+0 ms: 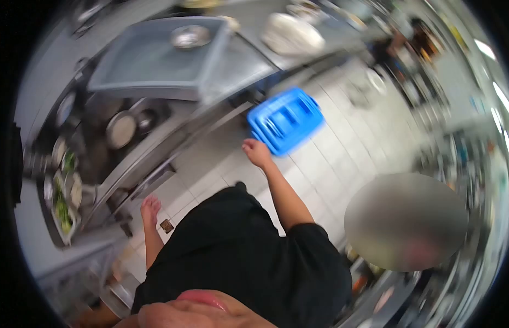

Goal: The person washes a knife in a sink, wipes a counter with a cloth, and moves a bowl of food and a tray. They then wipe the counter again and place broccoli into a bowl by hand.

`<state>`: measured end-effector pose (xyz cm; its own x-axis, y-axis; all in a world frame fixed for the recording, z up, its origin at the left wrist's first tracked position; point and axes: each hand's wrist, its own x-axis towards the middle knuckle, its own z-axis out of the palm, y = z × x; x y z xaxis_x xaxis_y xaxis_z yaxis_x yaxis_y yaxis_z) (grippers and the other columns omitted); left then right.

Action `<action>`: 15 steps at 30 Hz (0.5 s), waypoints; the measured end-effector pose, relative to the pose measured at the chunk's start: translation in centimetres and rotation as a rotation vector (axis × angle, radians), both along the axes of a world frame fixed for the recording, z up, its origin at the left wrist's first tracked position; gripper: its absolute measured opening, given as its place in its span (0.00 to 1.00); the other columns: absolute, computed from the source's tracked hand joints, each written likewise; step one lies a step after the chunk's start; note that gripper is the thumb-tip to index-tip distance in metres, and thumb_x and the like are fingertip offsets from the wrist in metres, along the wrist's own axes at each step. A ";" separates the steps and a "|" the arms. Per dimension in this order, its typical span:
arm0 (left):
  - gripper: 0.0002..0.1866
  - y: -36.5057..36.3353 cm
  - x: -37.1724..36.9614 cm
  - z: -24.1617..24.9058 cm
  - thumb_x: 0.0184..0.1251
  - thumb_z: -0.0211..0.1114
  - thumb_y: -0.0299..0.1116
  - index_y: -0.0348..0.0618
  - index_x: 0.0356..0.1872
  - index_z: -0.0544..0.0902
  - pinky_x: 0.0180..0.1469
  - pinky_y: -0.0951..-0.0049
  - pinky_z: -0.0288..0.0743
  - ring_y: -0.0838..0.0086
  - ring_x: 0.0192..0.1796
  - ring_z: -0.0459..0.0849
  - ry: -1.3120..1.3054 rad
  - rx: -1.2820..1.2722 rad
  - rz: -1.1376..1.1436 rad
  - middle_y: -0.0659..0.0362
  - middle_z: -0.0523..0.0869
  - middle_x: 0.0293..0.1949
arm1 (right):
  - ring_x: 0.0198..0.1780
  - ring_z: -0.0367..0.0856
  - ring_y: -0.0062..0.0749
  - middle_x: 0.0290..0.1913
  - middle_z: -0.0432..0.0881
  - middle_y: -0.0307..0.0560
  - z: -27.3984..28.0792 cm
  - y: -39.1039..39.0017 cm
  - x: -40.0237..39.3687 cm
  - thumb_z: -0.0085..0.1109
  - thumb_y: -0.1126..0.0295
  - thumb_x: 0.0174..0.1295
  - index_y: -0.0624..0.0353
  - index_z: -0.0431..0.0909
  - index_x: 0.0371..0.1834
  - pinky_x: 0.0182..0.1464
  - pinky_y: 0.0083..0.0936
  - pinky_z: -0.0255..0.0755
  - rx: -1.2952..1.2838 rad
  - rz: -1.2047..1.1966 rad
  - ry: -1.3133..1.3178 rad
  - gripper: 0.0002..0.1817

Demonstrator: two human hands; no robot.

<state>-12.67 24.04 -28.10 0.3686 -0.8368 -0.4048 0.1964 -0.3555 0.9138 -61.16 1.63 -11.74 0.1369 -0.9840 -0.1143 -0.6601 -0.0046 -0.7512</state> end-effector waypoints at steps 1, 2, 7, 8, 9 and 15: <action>0.15 -1.2 1.5 -0.4 0.65 0.50 0.36 0.41 0.50 0.71 0.45 0.69 0.74 0.67 0.41 0.79 -0.120 -0.160 0.023 0.54 0.80 0.44 | 0.41 0.81 0.41 0.39 0.81 0.54 3.8 -3.0 3.2 0.55 0.64 0.56 0.62 0.77 0.43 0.45 0.28 0.72 -0.124 0.020 -0.114 0.16; 0.17 -3.6 2.0 2.3 0.66 0.50 0.39 0.41 0.51 0.70 0.47 0.69 0.73 0.67 0.44 0.78 -0.223 -0.213 0.088 0.53 0.79 0.46 | 0.40 0.81 0.39 0.38 0.82 0.53 7.2 -5.8 6.0 0.54 0.66 0.56 0.62 0.77 0.44 0.43 0.26 0.72 -0.237 0.032 -0.240 0.15; 0.26 -18.4 6.2 21.6 0.67 0.49 0.48 0.40 0.58 0.66 0.60 0.66 0.60 0.66 0.58 0.70 0.246 -0.343 0.392 0.51 0.73 0.56 | 0.34 0.77 0.40 0.30 0.79 0.45 14.4 -16.5 17.0 0.55 0.68 0.53 0.55 0.80 0.34 0.37 0.30 0.70 -0.661 0.300 0.011 0.07; 0.26 -21.7 8.3 23.2 0.67 0.49 0.48 0.40 0.58 0.66 0.60 0.66 0.60 0.66 0.58 0.70 0.248 -0.357 0.404 0.51 0.73 0.56 | 0.30 0.75 0.43 0.26 0.77 0.44 14.6 -17.4 18.8 0.55 0.69 0.50 0.52 0.80 0.29 0.32 0.34 0.68 -0.808 0.217 0.153 0.05; 0.26 -24.7 10.3 24.6 0.67 0.49 0.48 0.40 0.58 0.67 0.61 0.66 0.59 0.66 0.59 0.69 0.163 -0.414 0.370 0.51 0.72 0.57 | 0.30 0.76 0.42 0.25 0.78 0.43 15.1 -17.4 19.5 0.56 0.68 0.50 0.51 0.80 0.28 0.32 0.34 0.69 -0.774 0.181 0.251 0.04; 0.22 -43.6 28.5 19.7 0.69 0.45 0.48 0.43 0.53 0.72 0.59 0.65 0.61 0.67 0.57 0.72 0.274 -0.204 0.578 0.56 0.76 0.53 | 0.26 0.75 0.39 0.22 0.77 0.43 14.8 -18.2 20.8 0.57 0.71 0.46 0.54 0.79 0.24 0.29 0.32 0.68 -0.641 0.074 0.303 0.03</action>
<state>15.85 -19.53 -8.39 0.6871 -0.6053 -0.4019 0.5375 0.0512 0.8417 -40.36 -16.55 3.09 0.2597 -0.8595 0.4402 -0.8201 -0.4370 -0.3693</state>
